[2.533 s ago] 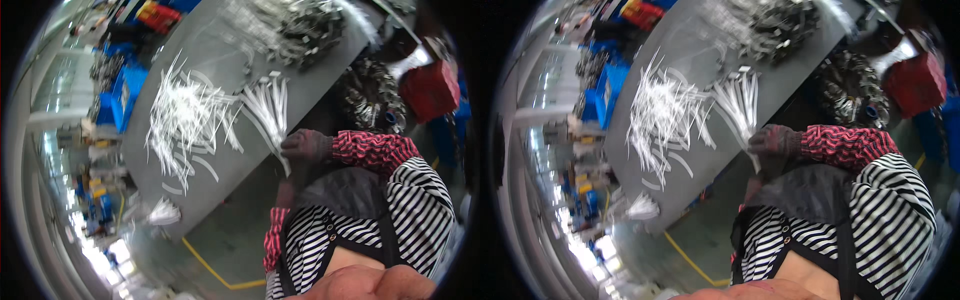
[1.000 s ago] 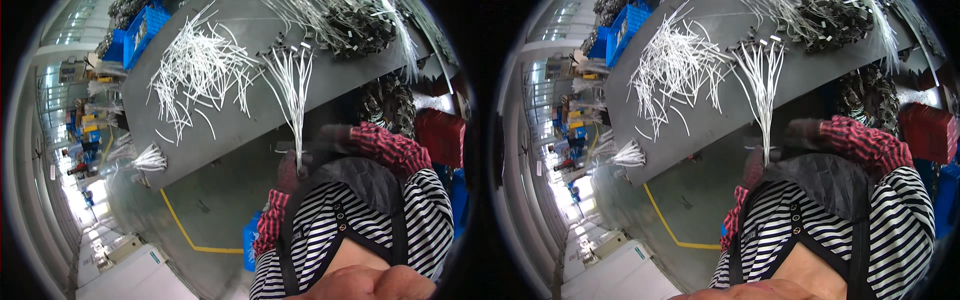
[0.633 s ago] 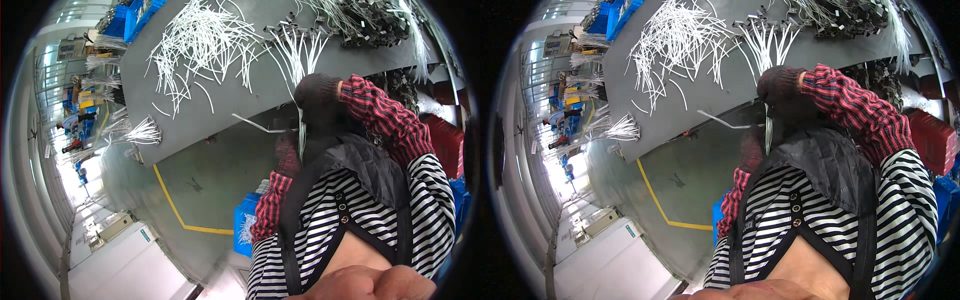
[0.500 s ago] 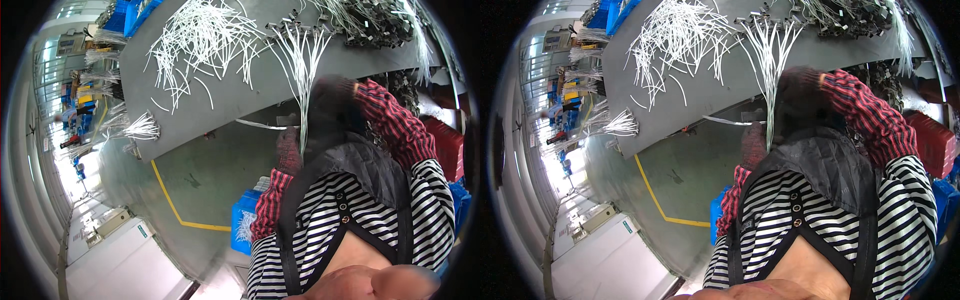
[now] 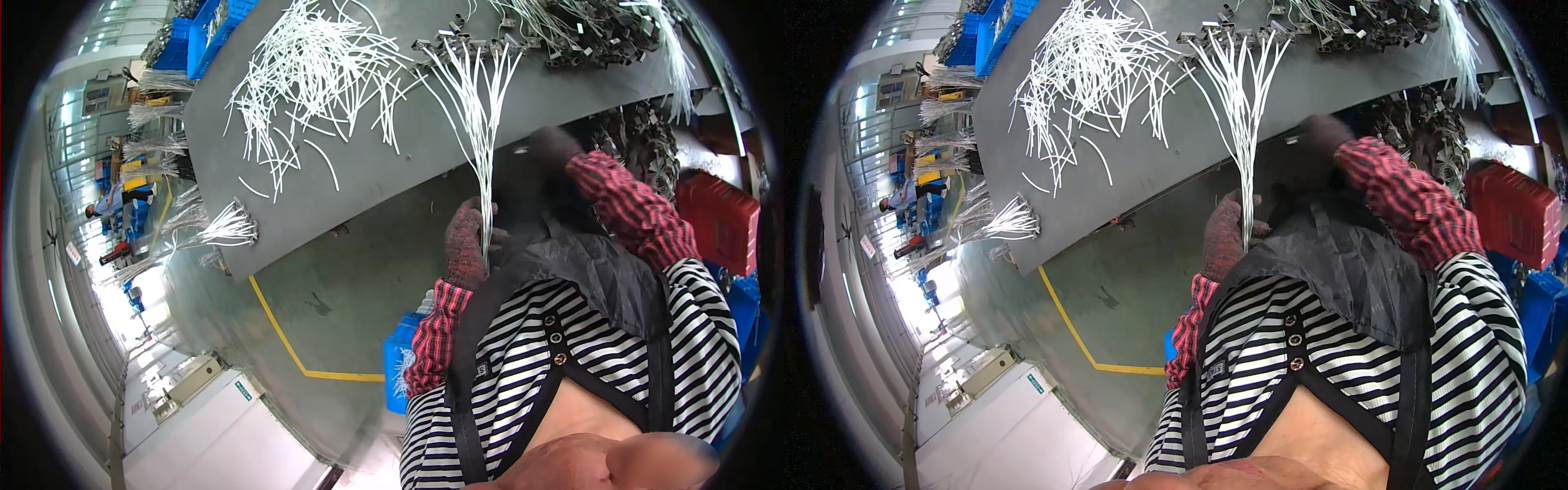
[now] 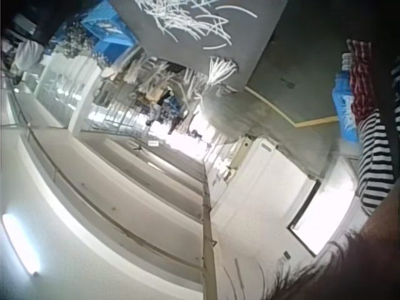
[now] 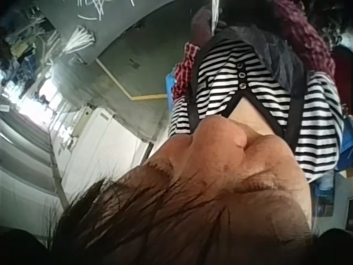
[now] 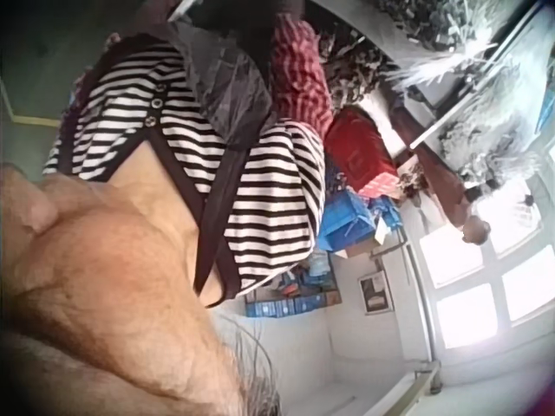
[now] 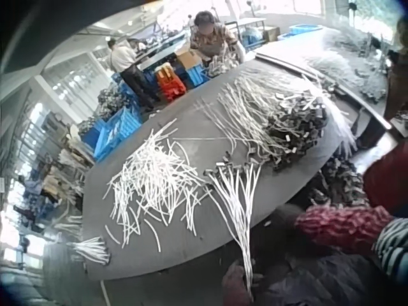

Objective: Bundling and organizing groups of white wires at a production station.

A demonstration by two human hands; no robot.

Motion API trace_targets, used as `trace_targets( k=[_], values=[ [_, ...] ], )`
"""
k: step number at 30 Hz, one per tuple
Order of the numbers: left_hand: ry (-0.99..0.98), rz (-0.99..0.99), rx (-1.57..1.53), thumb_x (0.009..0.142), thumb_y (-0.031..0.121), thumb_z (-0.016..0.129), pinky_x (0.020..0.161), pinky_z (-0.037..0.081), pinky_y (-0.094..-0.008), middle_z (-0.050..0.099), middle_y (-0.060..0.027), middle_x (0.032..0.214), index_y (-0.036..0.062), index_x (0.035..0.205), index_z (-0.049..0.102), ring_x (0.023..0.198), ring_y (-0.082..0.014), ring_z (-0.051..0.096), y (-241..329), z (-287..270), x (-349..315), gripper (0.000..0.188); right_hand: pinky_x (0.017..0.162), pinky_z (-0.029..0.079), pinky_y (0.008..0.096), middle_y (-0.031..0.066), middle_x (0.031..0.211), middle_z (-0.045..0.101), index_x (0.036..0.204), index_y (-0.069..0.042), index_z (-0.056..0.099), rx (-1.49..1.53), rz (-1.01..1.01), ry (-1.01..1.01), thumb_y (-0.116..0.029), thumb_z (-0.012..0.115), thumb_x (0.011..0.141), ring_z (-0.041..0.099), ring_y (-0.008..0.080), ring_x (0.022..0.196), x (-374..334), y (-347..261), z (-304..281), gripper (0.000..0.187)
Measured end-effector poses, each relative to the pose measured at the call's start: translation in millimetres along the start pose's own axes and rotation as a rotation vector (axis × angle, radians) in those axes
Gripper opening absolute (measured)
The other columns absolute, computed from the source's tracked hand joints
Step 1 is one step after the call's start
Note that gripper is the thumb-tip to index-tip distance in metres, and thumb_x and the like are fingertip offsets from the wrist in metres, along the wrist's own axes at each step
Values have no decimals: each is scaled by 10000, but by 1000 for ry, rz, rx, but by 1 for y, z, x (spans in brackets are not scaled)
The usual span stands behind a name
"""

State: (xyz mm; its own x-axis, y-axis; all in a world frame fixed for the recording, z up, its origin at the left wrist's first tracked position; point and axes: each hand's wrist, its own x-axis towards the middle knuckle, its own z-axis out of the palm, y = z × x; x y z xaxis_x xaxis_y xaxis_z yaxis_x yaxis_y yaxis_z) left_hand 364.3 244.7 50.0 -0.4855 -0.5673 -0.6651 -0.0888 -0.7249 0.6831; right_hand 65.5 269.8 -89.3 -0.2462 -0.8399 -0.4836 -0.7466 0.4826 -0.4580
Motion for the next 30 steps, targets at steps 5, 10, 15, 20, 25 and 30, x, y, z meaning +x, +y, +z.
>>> trace_targets(
  k=[5, 10, 15, 20, 25, 30],
  values=[
    [-12, -144, 27, 1018, 409, 433, 631, 529, -325, 647, -82, 1140, 57, 1358, 536, 742, -193, 684, -3, -5, 4, 501, 693, 554, 340, 92, 819, 724, 982, -69, 767, 613, -88, -580, -263, 747, 795, 681, 144, 758, -24, -87, 33, 270],
    [-52, 2, 26, 1040, 387, 413, 688, 534, -330, 641, -79, 1134, 74, 1373, 535, 794, -194, 688, -3, -4, -1, 473, 660, 543, 334, 67, 809, 721, 953, -76, 768, 700, -59, -538, -224, 681, 828, 658, 130, 727, -61, -94, -71, 213],
    [-144, 374, 310, 1049, 348, 431, 940, 491, -328, 624, -98, 1266, 74, 1412, 527, 1057, -201, 645, -6, -7, 8, 465, 714, 547, 369, 106, 797, 700, 922, -84, 757, 14, -757, -182, -215, 661, 828, 668, 191, 748, -11, -126, -83, 188],
    [23, 392, 286, 1015, 303, 534, 1062, 415, -347, 566, -110, 1408, 64, 1437, 509, 1190, -245, 576, -31, -18, 16, 485, 763, 549, 355, 115, 830, 701, 921, -116, 767, -579, -802, -191, -210, 696, 812, 668, 210, 788, 35, -179, -44, 160],
    [218, 103, 563, 984, 270, 586, 990, 473, -389, 558, -123, 1411, 26, 1426, 501, 1124, -296, 610, -55, -33, 29, 512, 734, 558, 389, 113, 860, 705, 916, -93, 742, -597, -1088, -384, -193, 731, 744, 676, 265, 779, 19, -218, -38, 199],
    [10, 1005, 1199, 968, 264, 598, 736, 560, -339, 653, -117, 1224, 62, 1412, 506, 813, -216, 687, -33, -31, 35, 496, 806, 559, 333, 87, 963, 716, 1077, -44, 721, 375, -715, -209, -182, 713, 823, 673, 197, 830, -20, -189, -62, 289]
  ],
)
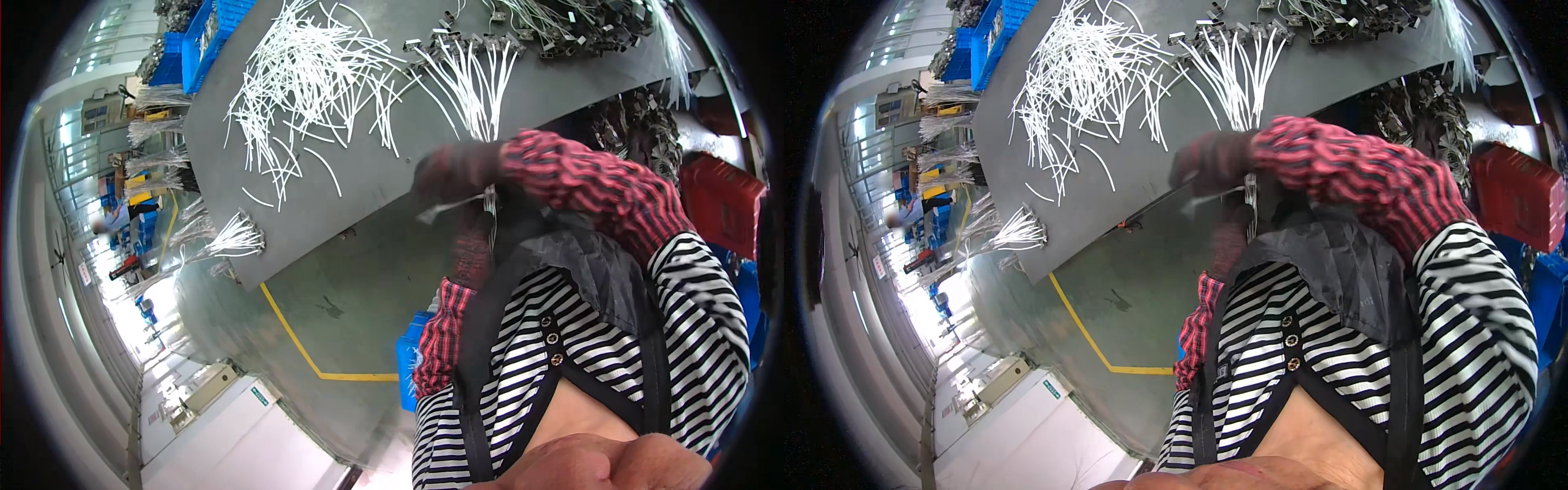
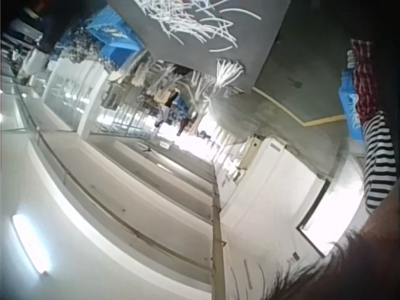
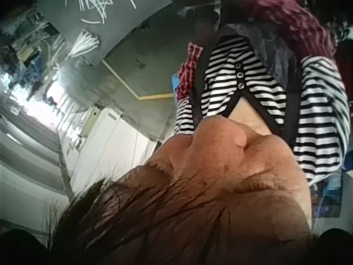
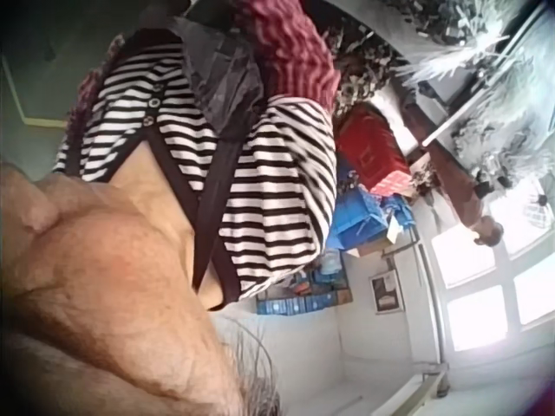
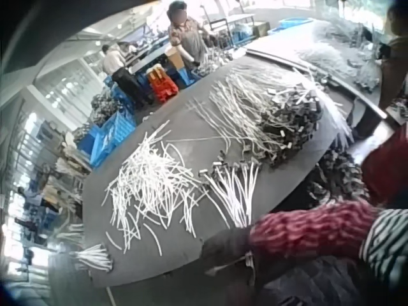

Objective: Bundling and organizing groups of white wires at a production station.

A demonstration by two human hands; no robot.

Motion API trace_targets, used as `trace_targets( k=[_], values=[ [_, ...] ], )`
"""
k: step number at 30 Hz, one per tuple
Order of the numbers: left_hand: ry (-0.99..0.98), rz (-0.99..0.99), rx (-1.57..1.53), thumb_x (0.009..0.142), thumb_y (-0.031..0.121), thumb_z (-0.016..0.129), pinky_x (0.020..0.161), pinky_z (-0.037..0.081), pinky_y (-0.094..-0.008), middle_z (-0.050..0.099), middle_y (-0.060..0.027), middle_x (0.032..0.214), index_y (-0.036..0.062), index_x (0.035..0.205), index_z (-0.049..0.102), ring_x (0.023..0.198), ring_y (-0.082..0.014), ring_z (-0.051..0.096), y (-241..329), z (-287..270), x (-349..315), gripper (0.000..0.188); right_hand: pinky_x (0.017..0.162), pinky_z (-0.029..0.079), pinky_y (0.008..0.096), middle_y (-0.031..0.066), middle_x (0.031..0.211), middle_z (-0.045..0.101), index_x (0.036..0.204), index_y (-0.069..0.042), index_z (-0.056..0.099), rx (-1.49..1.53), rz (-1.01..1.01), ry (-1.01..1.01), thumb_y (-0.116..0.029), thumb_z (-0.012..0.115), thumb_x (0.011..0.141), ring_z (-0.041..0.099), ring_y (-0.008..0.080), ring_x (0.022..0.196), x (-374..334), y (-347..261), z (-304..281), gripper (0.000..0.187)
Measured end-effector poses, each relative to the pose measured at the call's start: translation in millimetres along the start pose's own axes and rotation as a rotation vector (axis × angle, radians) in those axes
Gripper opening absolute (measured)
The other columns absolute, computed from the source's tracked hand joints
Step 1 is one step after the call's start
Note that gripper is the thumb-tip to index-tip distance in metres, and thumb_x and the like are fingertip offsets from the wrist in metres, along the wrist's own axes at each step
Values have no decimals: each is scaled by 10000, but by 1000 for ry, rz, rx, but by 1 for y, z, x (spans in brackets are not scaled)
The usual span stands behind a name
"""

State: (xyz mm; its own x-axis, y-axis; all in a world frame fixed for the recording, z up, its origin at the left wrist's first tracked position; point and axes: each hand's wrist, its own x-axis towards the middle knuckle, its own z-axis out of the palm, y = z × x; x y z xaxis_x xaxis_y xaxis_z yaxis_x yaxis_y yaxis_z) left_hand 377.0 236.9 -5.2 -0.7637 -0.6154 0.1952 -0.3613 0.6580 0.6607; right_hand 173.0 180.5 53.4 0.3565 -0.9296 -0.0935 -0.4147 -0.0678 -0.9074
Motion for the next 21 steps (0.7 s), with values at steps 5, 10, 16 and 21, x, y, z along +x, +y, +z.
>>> trace_targets(
  k=[5, 10, 16, 21],
  values=[
    [-152, -928, -1279, 977, 209, 570, 656, 556, -300, 671, -82, 1025, 22, 1298, 551, 773, -177, 693, 41, -39, 20, 372, 753, 536, 307, 115, 1043, 694, 1145, -37, 688, 429, 367, 287, -165, 708, 808, 643, 174, 853, -77, 28, -26, 361],
    [-164, -1063, -1293, 1033, 278, 508, 565, 562, -331, 656, -158, 900, 13, 1111, 563, 680, -239, 676, 42, -48, 58, 281, 745, 525, 298, 116, 1091, 690, 1154, -17, 689, 854, 429, 88, -157, 712, 810, 645, 150, 880, -111, 33, 27, 372],
    [87, -1067, -1234, 1024, 234, 537, 443, 505, -324, 665, -134, 745, 22, 979, 602, 476, -210, 607, 41, -28, 54, 226, 842, 510, 326, 97, 990, 683, 998, -19, 733, 351, 484, 56, -167, 701, 835, 639, 175, 960, -129, 35, 9, 223],
    [324, -896, -783, 984, 246, 621, 641, 498, -277, 690, -67, 796, 16, 891, 717, 721, -97, 615, 22, -10, 42, 266, 878, 505, 335, 110, 1002, 681, 1039, -11, 721, 470, -64, 133, -169, 686, 854, 634, 175, 1000, -114, 25, -5, 245]
  ],
)
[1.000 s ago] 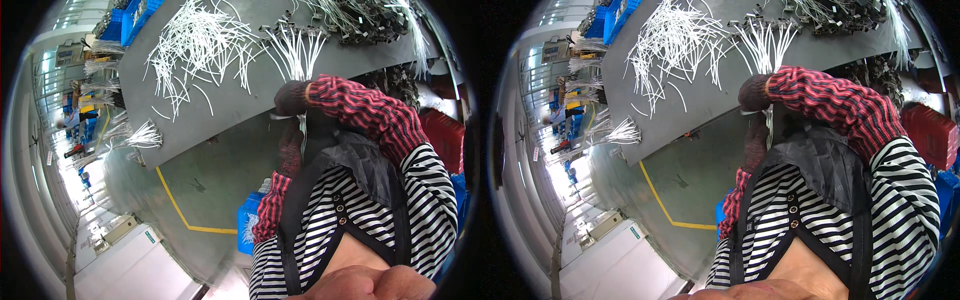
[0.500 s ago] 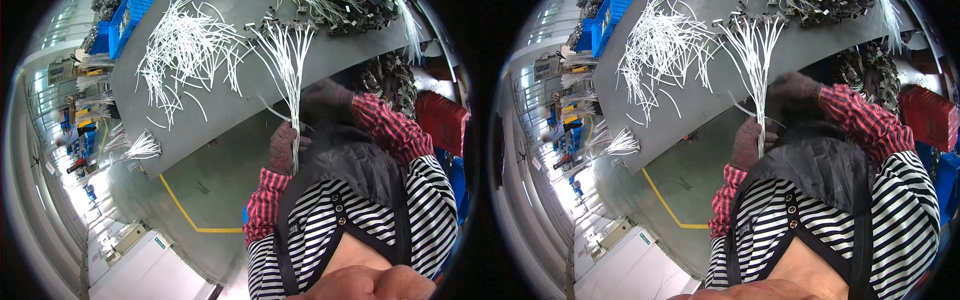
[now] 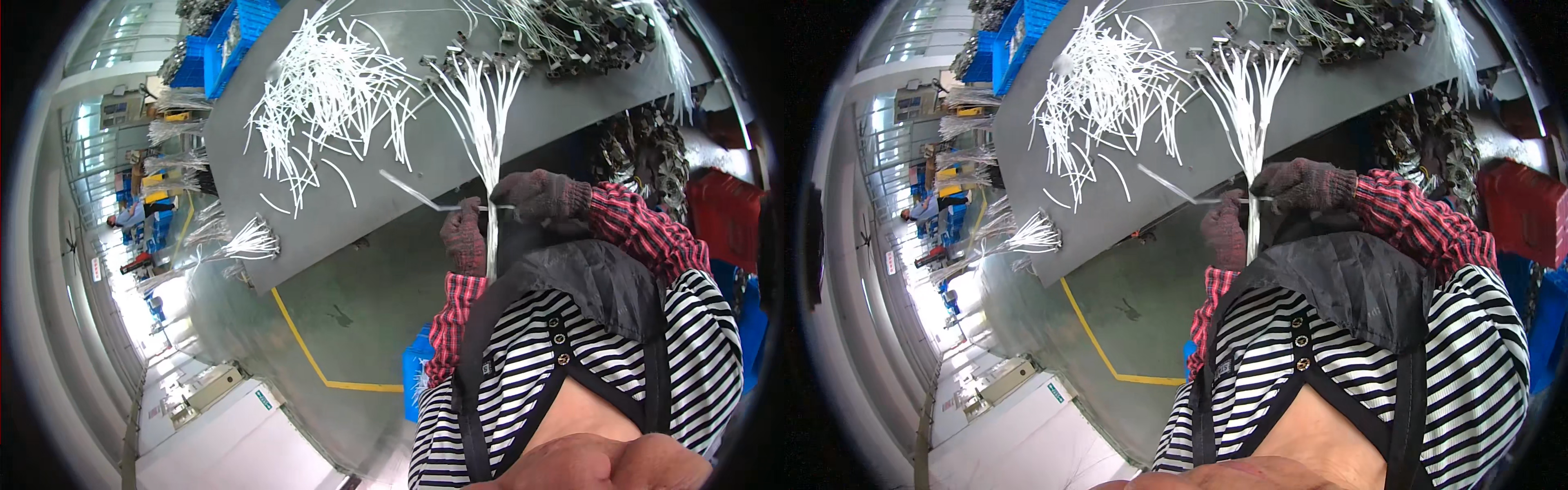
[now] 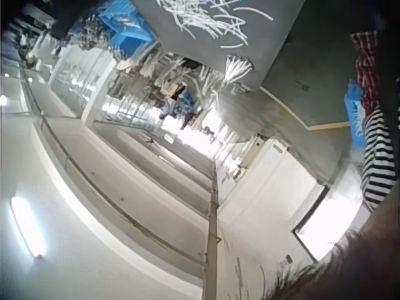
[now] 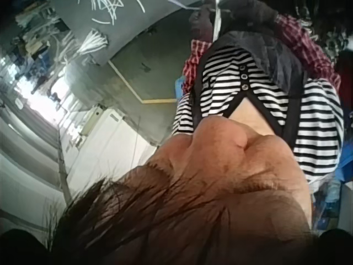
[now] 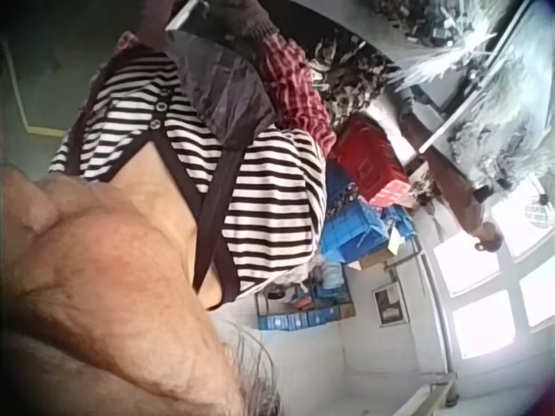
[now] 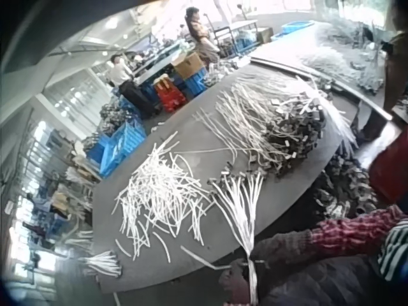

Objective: Bundling and organizing groups of white wires at a production station.

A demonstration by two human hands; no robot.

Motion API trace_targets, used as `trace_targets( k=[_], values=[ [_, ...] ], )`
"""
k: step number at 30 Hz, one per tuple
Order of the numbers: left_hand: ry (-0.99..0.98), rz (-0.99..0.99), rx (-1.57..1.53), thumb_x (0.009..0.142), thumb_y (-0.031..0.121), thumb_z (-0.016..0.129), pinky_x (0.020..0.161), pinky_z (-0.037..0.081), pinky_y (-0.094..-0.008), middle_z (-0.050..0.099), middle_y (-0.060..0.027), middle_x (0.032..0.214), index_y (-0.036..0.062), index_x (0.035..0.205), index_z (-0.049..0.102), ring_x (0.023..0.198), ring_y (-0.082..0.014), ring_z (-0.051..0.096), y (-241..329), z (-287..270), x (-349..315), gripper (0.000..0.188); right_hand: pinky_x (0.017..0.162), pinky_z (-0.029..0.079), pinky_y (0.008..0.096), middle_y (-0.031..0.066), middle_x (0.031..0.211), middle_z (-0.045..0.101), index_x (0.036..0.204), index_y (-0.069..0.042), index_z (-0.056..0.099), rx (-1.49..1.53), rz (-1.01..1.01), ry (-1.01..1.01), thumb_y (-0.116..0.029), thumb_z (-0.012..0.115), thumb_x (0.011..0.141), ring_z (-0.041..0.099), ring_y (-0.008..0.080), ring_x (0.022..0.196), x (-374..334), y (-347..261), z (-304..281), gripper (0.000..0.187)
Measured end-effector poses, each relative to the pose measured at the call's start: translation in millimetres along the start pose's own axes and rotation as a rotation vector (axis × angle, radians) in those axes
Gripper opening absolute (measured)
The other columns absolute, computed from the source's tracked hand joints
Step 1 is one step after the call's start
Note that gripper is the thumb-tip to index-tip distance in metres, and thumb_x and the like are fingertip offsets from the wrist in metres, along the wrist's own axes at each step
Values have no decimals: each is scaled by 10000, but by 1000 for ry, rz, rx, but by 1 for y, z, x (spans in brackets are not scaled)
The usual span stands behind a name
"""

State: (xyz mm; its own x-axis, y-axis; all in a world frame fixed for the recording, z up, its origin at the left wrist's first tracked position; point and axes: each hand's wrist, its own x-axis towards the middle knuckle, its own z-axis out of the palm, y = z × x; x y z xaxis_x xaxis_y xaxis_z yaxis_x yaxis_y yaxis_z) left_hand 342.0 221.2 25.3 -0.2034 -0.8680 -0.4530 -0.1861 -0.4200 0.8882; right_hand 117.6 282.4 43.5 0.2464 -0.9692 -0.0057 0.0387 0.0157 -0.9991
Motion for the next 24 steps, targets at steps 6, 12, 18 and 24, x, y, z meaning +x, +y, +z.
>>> trace_targets(
  k=[6, 12, 18, 24],
  values=[
    [356, 274, 527, 961, 260, 658, 758, 504, -344, 683, -93, 934, 27, 1056, 712, 872, -197, 637, -26, -9, 7, 257, 779, 512, 298, 103, 942, 687, 1050, -10, 681, -321, 88, -84, -187, 596, 913, 605, 105, 835, 34, -18, 8, 239],
    [277, 556, 395, 1002, 218, 596, 928, 499, -359, 657, -137, 1179, 14, 1236, 625, 1100, -243, 619, 4, -7, -9, 312, 714, 499, 258, 8, 821, 640, 1121, -7, 693, 382, 291, 41, -88, 639, 856, 585, 65, 775, 48, -29, 44, 282],
    [22, 554, 164, 1042, 235, 522, 940, 487, -310, 641, -154, 1194, 8, 1346, 517, 1104, -220, 622, 22, -12, -16, 380, 709, 533, 308, 73, 853, 689, 1045, -20, 693, -328, -23, -118, -136, 682, 886, 646, 122, 812, 56, -2, 46, 197],
    [126, 576, 211, 1038, 234, 524, 947, 485, -326, 652, -137, 1150, 15, 1340, 527, 1064, -211, 624, 10, -10, -11, 373, 665, 518, 268, 59, 842, 683, 1033, 22, 695, 244, 392, 202, -188, 614, 943, 627, 120, 745, 50, -11, 49, 243]
  ],
)
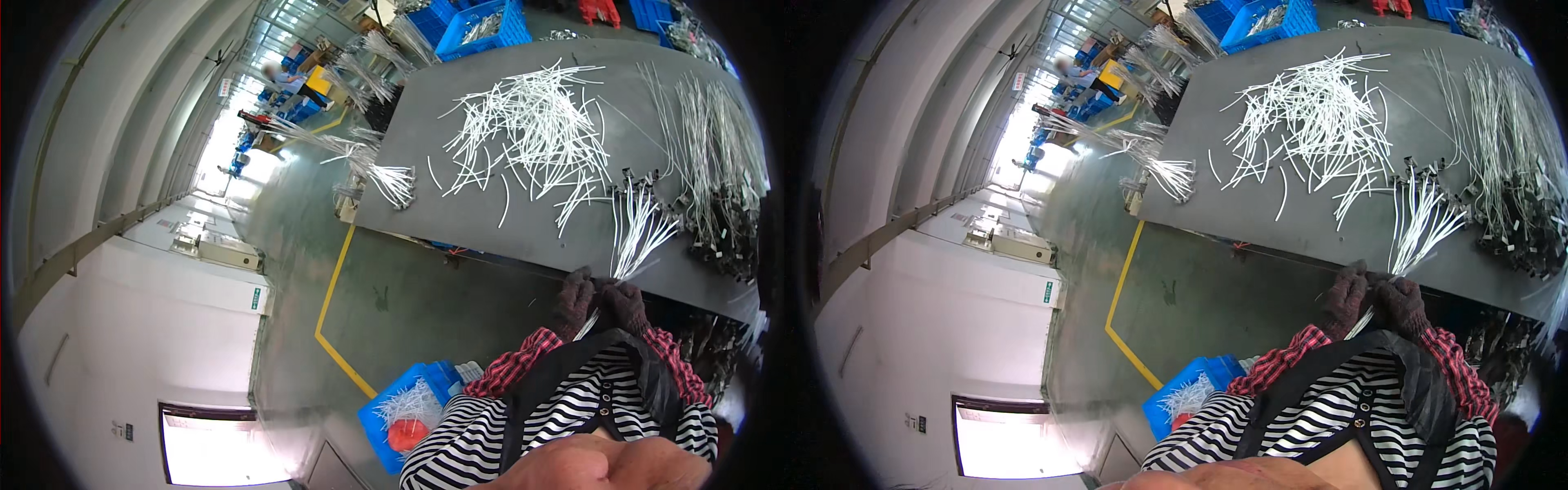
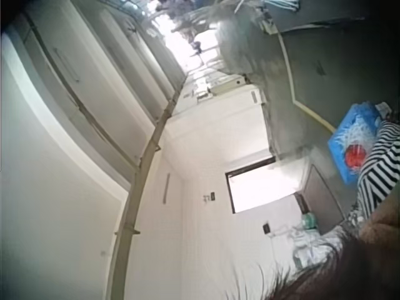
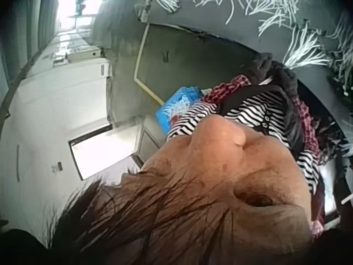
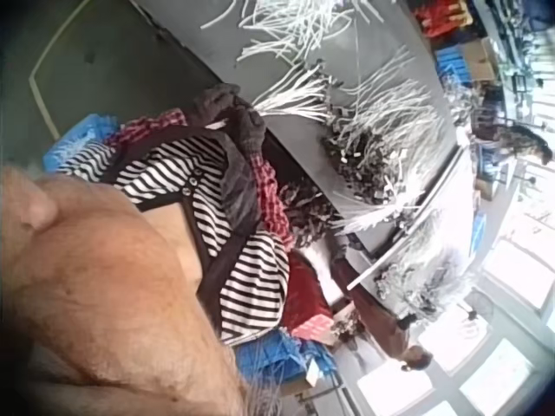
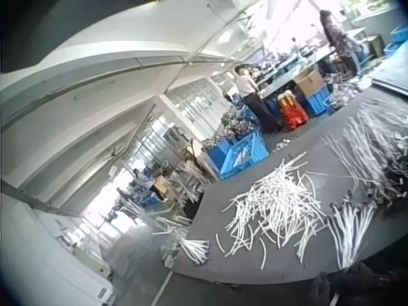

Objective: Bundling and organizing groups of white wires at a production station.

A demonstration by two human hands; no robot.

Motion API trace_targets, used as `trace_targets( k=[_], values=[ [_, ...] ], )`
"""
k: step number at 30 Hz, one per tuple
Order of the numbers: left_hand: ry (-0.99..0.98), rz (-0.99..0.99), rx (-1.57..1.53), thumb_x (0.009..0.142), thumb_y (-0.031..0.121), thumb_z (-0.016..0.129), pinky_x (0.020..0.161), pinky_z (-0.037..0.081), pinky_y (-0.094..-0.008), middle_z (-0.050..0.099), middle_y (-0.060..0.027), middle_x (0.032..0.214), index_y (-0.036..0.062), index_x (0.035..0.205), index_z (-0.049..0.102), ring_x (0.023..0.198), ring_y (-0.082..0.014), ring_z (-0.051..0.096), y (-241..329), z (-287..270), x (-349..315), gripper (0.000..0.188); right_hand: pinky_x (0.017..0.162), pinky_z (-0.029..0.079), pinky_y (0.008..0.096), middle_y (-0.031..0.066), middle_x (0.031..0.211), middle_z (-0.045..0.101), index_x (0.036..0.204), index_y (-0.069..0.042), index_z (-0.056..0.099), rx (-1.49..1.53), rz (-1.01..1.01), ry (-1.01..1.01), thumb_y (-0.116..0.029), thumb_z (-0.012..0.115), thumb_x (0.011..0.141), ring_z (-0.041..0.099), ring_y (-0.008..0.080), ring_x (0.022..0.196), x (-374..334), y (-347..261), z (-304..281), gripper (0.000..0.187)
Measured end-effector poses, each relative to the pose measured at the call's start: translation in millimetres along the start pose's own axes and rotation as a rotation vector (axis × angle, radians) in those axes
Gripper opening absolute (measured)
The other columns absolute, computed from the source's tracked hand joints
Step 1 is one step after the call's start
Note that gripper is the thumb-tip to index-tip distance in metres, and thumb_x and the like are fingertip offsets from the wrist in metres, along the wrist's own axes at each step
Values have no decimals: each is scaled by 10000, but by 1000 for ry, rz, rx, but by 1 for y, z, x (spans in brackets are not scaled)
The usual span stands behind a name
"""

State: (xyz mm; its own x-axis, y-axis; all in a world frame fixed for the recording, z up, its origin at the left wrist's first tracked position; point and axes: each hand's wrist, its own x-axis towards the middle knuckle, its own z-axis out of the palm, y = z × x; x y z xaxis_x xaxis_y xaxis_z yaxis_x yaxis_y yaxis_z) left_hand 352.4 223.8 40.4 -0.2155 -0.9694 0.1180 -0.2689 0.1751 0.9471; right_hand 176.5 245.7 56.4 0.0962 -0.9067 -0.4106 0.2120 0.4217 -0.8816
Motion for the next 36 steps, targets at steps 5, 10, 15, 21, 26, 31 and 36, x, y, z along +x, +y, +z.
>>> trace_targets(
  k=[5, 10, 15, 21, 26, 31, 36],
  values=[
    [-48, -4, -142, 1025, 224, 541, 919, 494, -326, 675, -118, 1100, 19, 1307, 565, 1043, -218, 628, 3, -8, 1, 350, 629, 518, 275, 54, 810, 673, 1027, 31, 696, 128, -36, -103, -151, 631, 897, 621, 129, 697, -6, -14, -3, 232],
    [-469, -63, -113, 961, 233, 629, 891, 498, -343, 695, -107, 1041, 5, 1201, 634, 986, -207, 643, 2, -10, 10, 331, 621, 532, 289, 71, 803, 672, 1026, 29, 692, 159, 106, -200, -81, 663, 839, 633, 167, 684, -16, -31, -14, 220],
    [-307, -126, -99, 873, 102, 682, 863, 516, -354, 699, -91, 1018, 44, 1130, 667, 963, -196, 658, -13, 7, 12, 264, 681, 561, 342, 90, 830, 699, 1012, -23, 698, 9, -110, -247, -132, 683, 844, 666, 221, 709, -22, -44, -4, 201],
    [-239, -99, -133, 983, 145, 591, 970, 490, -334, 656, -110, 1178, -8, 1338, 535, 1100, -210, 622, -18, 1, 9, 391, 722, 552, 463, 146, 954, 681, 959, -172, 688, -1255, -344, 307, -247, 646, 799, 684, 369, 885, 13, 2, -17, 182],
    [-125, -309, -553, 986, 83, 551, 972, 491, -325, 643, -121, 1184, 16, 1442, 442, 1075, -172, 612, 5, -5, 12, 473, 736, 568, 422, 47, 987, 685, 928, -212, 727, -1157, -643, 293, -229, 689, 758, 688, 301, 932, 18, 23, -28, 175],
    [-112, 458, 401, 983, 140, 565, 924, 511, -392, 668, -142, 1140, 79, 1300, 610, 1034, -297, 654, 7, 1, 20, 326, 731, 569, 419, 34, 991, 685, 918, -215, 724, -1300, -587, 248, -237, 707, 726, 687, 279, 922, 17, 18, -25, 194],
    [-125, 153, 480, 974, 176, 575, 825, 527, -402, 685, -152, 1010, 60, 1117, 685, 906, -323, 673, -13, -22, 16, 214, 735, 567, 392, 63, 984, 689, 943, -165, 718, -1421, -625, 105, -154, 678, 760, 680, 286, 878, 7, 63, -53, 188]
  ],
)
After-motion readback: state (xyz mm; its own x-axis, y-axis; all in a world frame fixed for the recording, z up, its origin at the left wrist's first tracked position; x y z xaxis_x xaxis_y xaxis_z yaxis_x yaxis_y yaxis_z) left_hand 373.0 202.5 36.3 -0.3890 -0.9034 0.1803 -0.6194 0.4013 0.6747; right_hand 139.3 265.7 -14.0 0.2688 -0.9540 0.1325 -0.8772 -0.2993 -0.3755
